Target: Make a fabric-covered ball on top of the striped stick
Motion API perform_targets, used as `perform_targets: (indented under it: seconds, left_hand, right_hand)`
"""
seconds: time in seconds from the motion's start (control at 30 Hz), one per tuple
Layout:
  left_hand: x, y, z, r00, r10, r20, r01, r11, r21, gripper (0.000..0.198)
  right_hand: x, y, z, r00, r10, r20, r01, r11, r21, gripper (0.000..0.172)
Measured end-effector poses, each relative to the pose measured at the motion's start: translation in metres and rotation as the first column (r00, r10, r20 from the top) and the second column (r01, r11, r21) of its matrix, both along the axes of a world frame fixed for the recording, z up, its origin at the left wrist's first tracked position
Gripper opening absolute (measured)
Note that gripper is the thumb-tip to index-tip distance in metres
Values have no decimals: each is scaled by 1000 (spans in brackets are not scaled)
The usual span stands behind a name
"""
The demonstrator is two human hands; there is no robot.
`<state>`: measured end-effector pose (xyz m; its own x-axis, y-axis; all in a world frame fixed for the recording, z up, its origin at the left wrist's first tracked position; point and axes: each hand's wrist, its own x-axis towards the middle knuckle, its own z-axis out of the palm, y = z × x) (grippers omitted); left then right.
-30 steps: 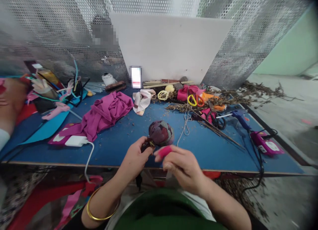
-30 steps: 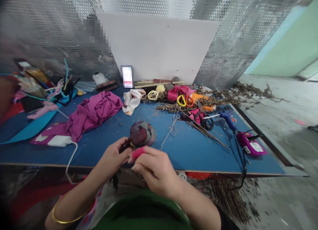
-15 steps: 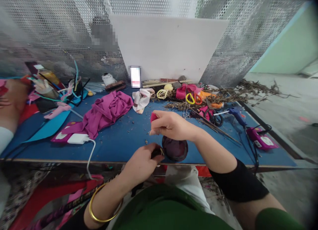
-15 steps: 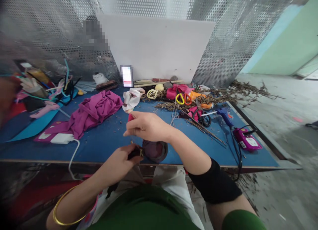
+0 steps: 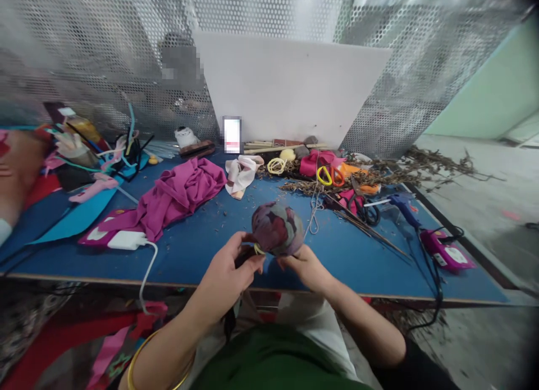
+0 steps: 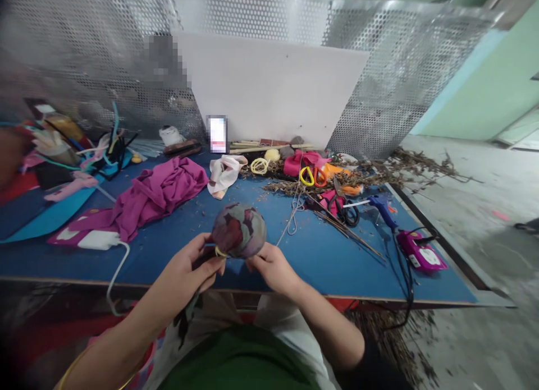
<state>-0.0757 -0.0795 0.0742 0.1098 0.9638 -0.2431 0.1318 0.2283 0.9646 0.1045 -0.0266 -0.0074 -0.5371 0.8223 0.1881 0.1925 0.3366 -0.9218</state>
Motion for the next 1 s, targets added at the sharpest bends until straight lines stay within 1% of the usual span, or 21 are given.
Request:
perform_targets:
  seconds: [0.03,0.1,0.17,0.2,0.27,0.33,0.37,0.4,0.47,0.5,0.53,0.57,0.6,0.63,0.7,0.77,0.87,1.0]
  left_hand:
    - [0,2,-2,999,21,46,-19,999,-26,22]
    - [1,6,-4,993,52,105,-44,996,-78,25]
    - [4,8,-5,986,86,144,-68,990,-124,30]
    - [6,9,-6,982,102,159,-80,987,-140,33]
    - [10,10,-6,978,115,174,-89,985,-148,37]
    - [12,10,-7,979,100,178,-77,988,-133,38]
    - [13,10,-8,980,90,180,-66,989,-130,38]
    - [12,10,-8,980,80,184,-54,989,-139,38]
    - [11,10,-10,979,70,193,-36,983,-178,39]
    - [10,9,-12,978,69,199,-29,979,-201,40]
    - [9,9,-13,977,72,202,-26,975,-222,41]
    - [9,9,-13,976,78,201,-29,972,-233,41]
    - [9,8,-14,977,83,197,-35,971,-235,41]
    - [10,8,-14,978,90,190,-44,972,-231,41]
    - [12,8,-15,982,105,158,-72,977,-200,41]
    - [14,8,-15,986,117,115,-98,982,-161,40]
    - [16,8,-17,988,138,72,-128,983,-135,38]
    - [17,7,-23,990,121,66,-112,986,-123,36]
  right_hand:
    - [3,-10,1,999,-38,8,38,999,23,41]
    - [9,-27,7,993,-117,12,115,986,118,40]
    - [12,-39,17,988,-145,-48,152,961,232,36]
    - [12,-43,23,987,-117,-105,142,952,272,34]
    - [9,-46,34,972,-4,-237,75,954,290,32]
    - [1,-45,40,926,73,-371,9,977,214,34]
    - [-3,-43,40,895,76,-439,-17,990,138,35]
    - [-6,-42,40,864,51,-502,-37,999,38,36]
    - [-13,-41,35,818,-54,-572,-48,986,-162,39]
    - [-15,-43,33,818,-107,-566,-25,975,-221,41]
    - [-16,-45,31,832,-149,-534,19,971,-240,42]
    - [-17,-48,30,856,-178,-486,79,973,-217,43]
    - [-18,-52,30,881,-189,-434,138,980,-146,43]
    - [-19,-56,31,903,-187,-387,184,982,-46,42]
    - [-20,-61,34,932,-167,-321,226,961,159,39]
    - [-20,-64,38,950,-139,-278,225,926,304,34]
    - [-19,-65,42,968,-115,-222,198,895,400,30]
    - [-19,-66,40,976,-115,-187,190,867,460,29]
